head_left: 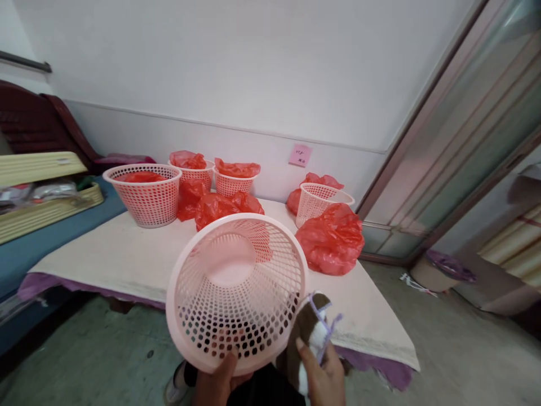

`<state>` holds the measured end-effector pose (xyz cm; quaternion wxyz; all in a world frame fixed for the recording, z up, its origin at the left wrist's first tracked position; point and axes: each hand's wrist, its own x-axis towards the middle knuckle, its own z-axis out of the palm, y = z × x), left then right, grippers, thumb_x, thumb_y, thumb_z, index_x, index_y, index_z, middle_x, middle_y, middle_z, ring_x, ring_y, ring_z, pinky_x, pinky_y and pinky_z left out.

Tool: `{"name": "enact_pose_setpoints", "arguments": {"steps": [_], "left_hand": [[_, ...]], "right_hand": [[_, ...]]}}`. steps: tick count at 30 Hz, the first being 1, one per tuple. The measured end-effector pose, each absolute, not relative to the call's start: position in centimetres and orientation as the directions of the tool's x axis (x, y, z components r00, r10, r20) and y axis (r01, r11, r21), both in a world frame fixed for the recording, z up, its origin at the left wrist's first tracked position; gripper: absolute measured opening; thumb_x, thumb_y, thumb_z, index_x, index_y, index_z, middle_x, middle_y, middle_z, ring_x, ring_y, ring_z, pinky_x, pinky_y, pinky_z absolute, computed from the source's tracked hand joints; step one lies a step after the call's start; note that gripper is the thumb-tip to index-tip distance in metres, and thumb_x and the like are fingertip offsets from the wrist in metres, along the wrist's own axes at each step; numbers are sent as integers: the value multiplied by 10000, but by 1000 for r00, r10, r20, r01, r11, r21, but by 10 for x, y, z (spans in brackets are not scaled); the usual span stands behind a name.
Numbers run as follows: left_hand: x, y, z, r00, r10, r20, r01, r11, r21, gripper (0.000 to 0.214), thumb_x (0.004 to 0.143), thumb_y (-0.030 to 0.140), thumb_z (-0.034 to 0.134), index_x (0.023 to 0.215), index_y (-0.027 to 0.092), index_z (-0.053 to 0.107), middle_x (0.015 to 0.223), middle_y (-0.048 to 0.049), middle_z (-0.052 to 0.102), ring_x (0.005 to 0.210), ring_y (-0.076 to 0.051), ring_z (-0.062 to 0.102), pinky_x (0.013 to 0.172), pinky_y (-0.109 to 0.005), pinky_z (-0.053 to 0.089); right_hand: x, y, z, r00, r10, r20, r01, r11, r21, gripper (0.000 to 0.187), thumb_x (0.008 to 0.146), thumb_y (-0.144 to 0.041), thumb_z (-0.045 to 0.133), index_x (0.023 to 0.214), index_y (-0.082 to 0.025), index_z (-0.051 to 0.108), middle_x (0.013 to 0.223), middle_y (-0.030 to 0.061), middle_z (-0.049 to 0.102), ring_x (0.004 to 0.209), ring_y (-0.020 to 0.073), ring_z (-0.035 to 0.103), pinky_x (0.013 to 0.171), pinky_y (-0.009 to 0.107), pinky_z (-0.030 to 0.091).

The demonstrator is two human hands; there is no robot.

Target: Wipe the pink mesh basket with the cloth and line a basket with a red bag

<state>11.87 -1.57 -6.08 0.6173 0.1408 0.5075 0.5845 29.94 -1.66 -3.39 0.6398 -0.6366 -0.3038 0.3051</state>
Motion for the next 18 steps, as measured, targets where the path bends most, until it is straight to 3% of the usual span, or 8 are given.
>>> {"name": "enact_pose_setpoints", "arguments": {"steps": [4,7,10,14,16,18], "left_hand": [[120,-15,-63,-219,855,-470,-522,305,797,822,553,504,848,1257,187,568,1206,-176,690,968,-362,696,642,-421,597],[119,-14,-65,-241,844,-479,-510,310,802,781,529,435,863,1212,220,550,1127,-153,716,911,-354,708,607,-427,603],[118,-17,-68,-257,855,-450,-453,305,838,679,576,437,830,1169,229,572,1083,-144,721,883,-361,709,573,-435,600],[117,-26,-75,-269,870,-413,-354,310,883,631,609,449,785,1170,223,608,1157,-169,700,957,-409,690,574,-467,591],[118,-32,-80,-287,866,-410,-291,329,898,586,621,449,764,1148,234,626,1182,-171,694,1019,-425,676,614,-484,593],[119,-35,-84,-312,871,-379,-200,330,922,515,617,433,755,1080,233,650,1159,-167,705,1099,-427,648,760,-521,589]], "right_hand": [[325,-25,-6,724,690,-6,14,-23,-1000,623,581,-485,833,1064,-107,720,917,108,768,896,314,692,759,360,548],[316,-19,8,623,782,12,-12,25,-1000,523,605,-463,831,994,-125,740,932,104,766,954,324,686,803,366,552],[291,1,14,436,900,-24,-190,65,-980,504,694,-439,783,1118,-179,703,1028,78,757,1022,297,675,869,363,538],[261,42,10,264,960,-92,-482,49,-875,574,725,-370,742,1259,-210,605,1020,59,749,892,251,704,816,375,553],[246,65,6,239,968,-69,-474,55,-879,551,716,-333,724,1236,-195,607,976,50,743,858,238,699,803,368,554],[228,86,2,237,971,22,-344,105,-933,473,726,-322,687,1178,-193,638,931,37,736,877,234,685,812,366,552]]}}
